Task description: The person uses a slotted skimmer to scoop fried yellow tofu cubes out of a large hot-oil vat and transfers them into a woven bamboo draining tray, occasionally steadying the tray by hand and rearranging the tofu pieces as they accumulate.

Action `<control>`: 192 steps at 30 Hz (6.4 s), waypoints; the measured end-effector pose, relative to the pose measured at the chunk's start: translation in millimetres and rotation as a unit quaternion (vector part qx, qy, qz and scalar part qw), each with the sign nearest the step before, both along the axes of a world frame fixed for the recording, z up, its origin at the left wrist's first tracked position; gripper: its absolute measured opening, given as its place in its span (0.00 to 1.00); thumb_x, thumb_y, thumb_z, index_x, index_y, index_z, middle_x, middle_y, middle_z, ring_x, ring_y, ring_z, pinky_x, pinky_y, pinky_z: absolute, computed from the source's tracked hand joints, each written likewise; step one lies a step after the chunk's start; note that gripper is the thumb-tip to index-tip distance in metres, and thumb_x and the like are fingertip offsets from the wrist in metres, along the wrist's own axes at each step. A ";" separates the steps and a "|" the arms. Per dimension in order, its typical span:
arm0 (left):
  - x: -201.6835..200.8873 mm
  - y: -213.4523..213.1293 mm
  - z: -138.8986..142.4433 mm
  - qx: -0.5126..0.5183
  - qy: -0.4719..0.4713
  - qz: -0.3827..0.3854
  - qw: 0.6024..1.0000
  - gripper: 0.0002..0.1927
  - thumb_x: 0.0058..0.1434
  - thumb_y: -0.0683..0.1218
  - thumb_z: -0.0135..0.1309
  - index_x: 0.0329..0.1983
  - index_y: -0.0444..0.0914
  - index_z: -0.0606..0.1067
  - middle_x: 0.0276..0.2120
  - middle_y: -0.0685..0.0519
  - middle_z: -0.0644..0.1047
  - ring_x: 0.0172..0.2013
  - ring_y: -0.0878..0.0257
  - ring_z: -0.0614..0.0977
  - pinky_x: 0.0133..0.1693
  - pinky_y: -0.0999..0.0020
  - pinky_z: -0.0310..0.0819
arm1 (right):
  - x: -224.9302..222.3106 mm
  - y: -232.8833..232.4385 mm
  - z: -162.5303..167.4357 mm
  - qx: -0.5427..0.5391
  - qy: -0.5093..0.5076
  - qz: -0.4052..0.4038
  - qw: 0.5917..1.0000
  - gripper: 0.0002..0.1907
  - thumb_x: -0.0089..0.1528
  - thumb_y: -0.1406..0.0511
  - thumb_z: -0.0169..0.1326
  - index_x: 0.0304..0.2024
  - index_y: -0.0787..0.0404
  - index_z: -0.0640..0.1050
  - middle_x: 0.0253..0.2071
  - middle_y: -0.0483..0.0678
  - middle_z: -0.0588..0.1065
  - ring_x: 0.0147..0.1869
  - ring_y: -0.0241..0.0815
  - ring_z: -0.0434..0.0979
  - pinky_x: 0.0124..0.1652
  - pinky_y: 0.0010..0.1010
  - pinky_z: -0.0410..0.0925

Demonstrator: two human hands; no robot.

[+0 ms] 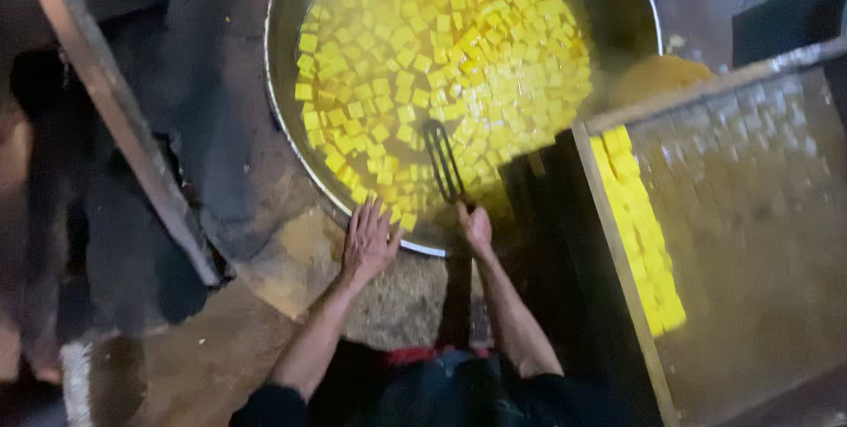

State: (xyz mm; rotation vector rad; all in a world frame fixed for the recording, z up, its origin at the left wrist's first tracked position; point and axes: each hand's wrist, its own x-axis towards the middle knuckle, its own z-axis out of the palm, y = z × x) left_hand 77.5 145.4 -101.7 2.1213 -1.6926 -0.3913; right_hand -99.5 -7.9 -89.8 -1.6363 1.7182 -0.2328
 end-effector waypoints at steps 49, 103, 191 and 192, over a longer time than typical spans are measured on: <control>16.0 -9.1 -35.4 0.154 0.086 0.001 0.984 0.30 0.66 0.62 0.49 0.52 0.30 0.76 0.62 0.33 0.67 0.66 0.42 0.64 0.68 0.44 0.45 | 198.0 -122.0 -53.9 0.029 -0.370 -0.059 0.927 0.16 0.67 0.60 0.59 0.45 0.69 0.78 0.32 0.48 0.77 0.31 0.36 0.77 0.32 0.28 0.74; -307.1 -65.0 152.8 -0.252 0.189 -0.334 0.888 0.15 0.65 0.40 0.54 0.55 0.38 0.75 0.55 0.44 0.77 0.59 0.47 0.77 0.63 0.46 0.66 | -501.2 294.8 245.1 -0.372 0.163 -0.093 0.909 0.15 0.69 0.59 0.62 0.50 0.63 0.79 0.45 0.50 0.79 0.43 0.41 0.80 0.42 0.30 0.74; -41.3 15.7 -13.3 0.110 -0.105 0.011 0.988 0.28 0.67 0.62 0.51 0.50 0.32 0.78 0.55 0.36 0.76 0.57 0.44 0.74 0.59 0.45 0.65 | -65.5 -60.4 186.5 -0.085 -0.336 -0.014 0.938 0.20 0.64 0.54 0.59 0.38 0.66 0.81 0.26 0.45 0.77 0.26 0.32 0.76 0.26 0.27 0.70; -46.3 17.0 -8.4 0.109 -0.091 0.006 0.990 0.27 0.67 0.61 0.52 0.51 0.33 0.78 0.54 0.38 0.76 0.57 0.45 0.74 0.60 0.47 0.66 | -101.7 -43.5 197.0 -0.101 -0.317 -0.012 0.943 0.20 0.64 0.53 0.60 0.38 0.66 0.81 0.26 0.45 0.77 0.28 0.32 0.75 0.27 0.28 0.69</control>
